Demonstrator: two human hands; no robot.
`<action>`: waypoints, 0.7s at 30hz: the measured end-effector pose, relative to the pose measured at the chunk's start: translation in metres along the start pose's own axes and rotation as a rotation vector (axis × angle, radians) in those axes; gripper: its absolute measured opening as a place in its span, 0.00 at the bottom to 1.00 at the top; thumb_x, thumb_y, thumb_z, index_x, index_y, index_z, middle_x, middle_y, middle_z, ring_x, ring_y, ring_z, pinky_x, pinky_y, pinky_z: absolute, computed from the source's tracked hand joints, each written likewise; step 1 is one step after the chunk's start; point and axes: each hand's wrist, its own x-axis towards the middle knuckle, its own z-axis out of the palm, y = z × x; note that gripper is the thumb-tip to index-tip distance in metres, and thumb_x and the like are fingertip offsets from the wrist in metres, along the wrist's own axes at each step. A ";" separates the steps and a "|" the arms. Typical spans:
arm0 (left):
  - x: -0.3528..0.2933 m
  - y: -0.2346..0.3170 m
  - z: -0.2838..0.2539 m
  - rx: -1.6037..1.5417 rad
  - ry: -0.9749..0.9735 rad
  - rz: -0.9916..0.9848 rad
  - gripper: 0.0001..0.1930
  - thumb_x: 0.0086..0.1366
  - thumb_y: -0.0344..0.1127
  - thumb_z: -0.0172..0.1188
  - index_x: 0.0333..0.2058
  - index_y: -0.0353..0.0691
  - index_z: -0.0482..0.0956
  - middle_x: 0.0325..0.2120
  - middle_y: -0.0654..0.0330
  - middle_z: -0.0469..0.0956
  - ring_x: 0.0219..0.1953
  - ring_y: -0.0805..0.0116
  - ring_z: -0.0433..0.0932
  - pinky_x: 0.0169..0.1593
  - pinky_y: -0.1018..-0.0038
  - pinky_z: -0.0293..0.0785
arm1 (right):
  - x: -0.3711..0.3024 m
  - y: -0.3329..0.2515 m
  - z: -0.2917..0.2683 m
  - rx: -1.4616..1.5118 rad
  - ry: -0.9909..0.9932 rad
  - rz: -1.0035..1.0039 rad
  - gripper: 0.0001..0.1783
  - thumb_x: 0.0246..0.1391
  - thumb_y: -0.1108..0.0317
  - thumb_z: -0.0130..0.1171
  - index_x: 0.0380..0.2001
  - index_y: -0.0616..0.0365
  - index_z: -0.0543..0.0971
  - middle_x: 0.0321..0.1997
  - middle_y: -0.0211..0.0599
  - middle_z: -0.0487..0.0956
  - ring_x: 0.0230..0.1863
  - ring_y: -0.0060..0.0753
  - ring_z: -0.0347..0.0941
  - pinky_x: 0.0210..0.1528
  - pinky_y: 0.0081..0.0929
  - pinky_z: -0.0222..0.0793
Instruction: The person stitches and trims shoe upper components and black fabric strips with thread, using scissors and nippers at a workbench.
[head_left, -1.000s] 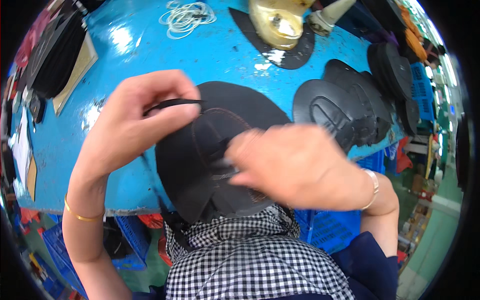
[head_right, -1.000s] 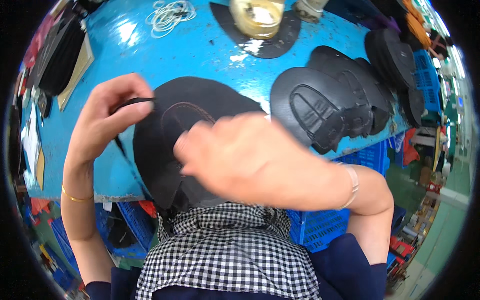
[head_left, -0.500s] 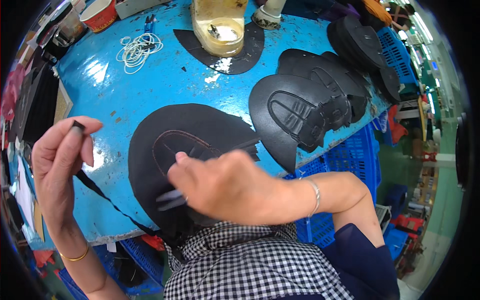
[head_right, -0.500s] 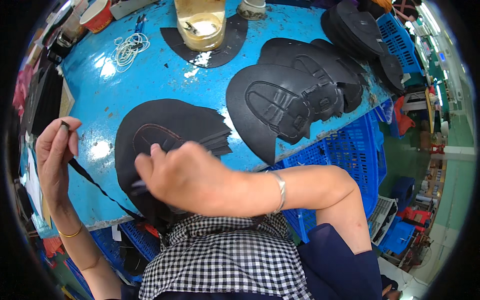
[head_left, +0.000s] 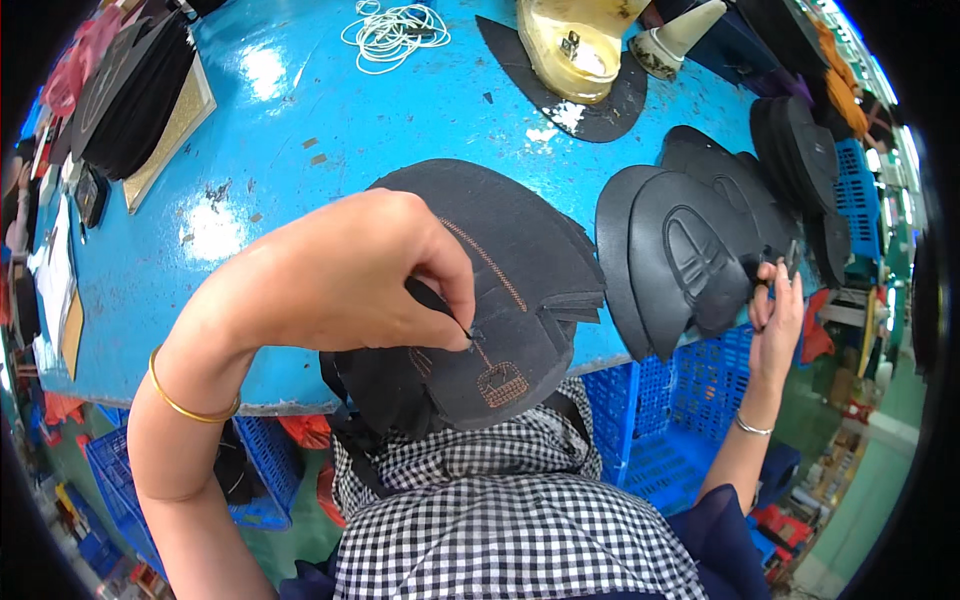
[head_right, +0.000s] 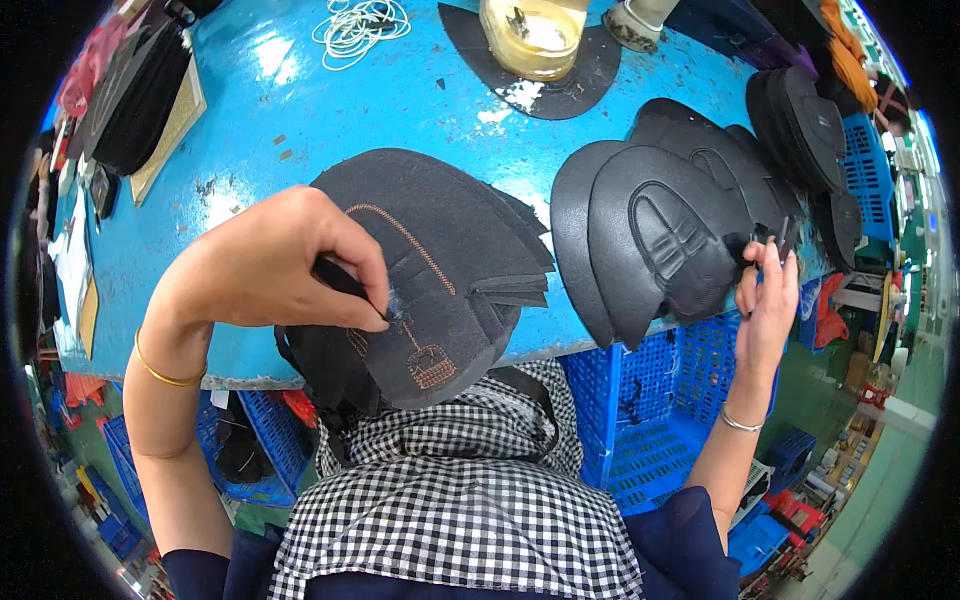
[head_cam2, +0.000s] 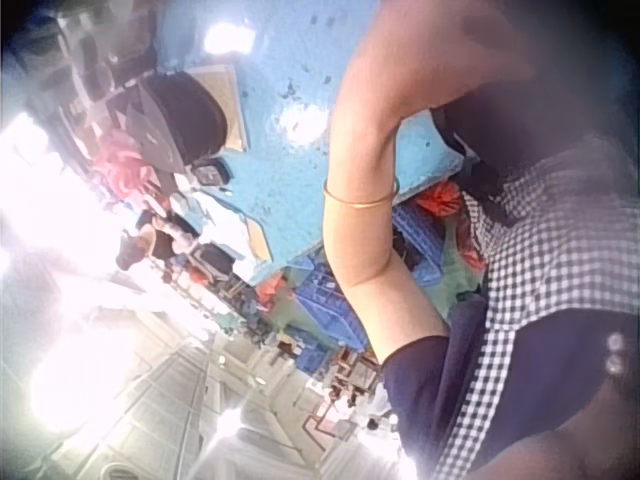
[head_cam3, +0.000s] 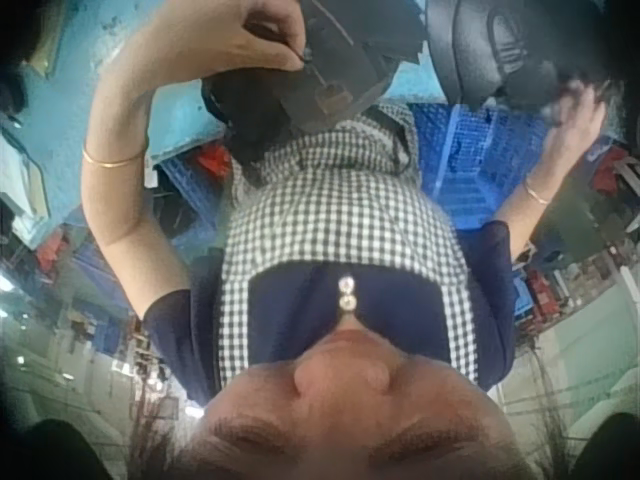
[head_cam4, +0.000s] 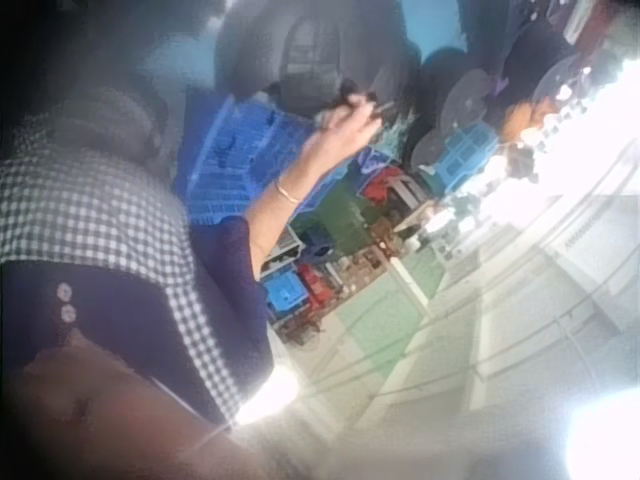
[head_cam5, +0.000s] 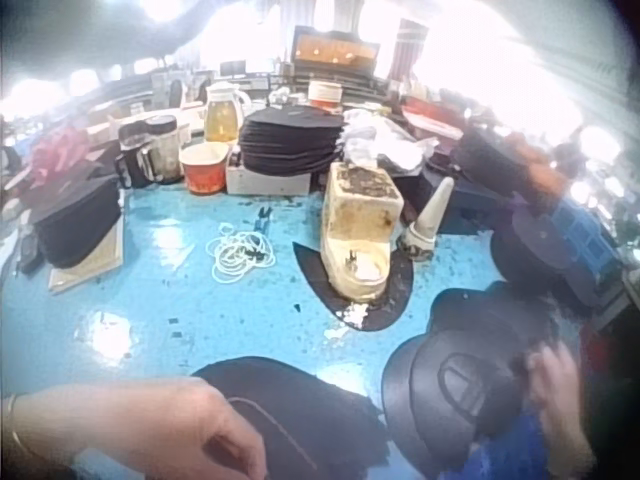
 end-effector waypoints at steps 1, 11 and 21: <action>0.005 0.004 0.000 0.041 -0.061 -0.088 0.07 0.55 0.32 0.73 0.31 0.37 0.87 0.26 0.60 0.86 0.29 0.70 0.83 0.37 0.74 0.77 | -0.001 -0.002 0.004 0.000 0.001 0.004 0.14 0.72 0.65 0.48 0.53 0.63 0.72 0.43 0.33 0.80 0.24 0.14 0.67 0.24 0.15 0.62; 0.011 0.001 0.013 0.285 0.006 -0.066 0.06 0.55 0.33 0.70 0.31 0.39 0.86 0.26 0.55 0.84 0.28 0.60 0.83 0.34 0.68 0.76 | -0.014 -0.057 0.134 -0.107 -0.736 -0.251 0.10 0.67 0.74 0.53 0.50 0.55 0.72 0.32 0.32 0.79 0.25 0.14 0.70 0.25 0.16 0.63; 0.008 -0.016 0.005 -0.127 -0.128 0.026 0.07 0.56 0.31 0.70 0.33 0.38 0.87 0.24 0.56 0.83 0.25 0.69 0.80 0.30 0.73 0.74 | -0.008 -0.063 0.208 -0.161 -1.128 -0.409 0.04 0.60 0.71 0.63 0.35 0.58 0.78 0.25 0.31 0.82 0.25 0.26 0.78 0.27 0.26 0.71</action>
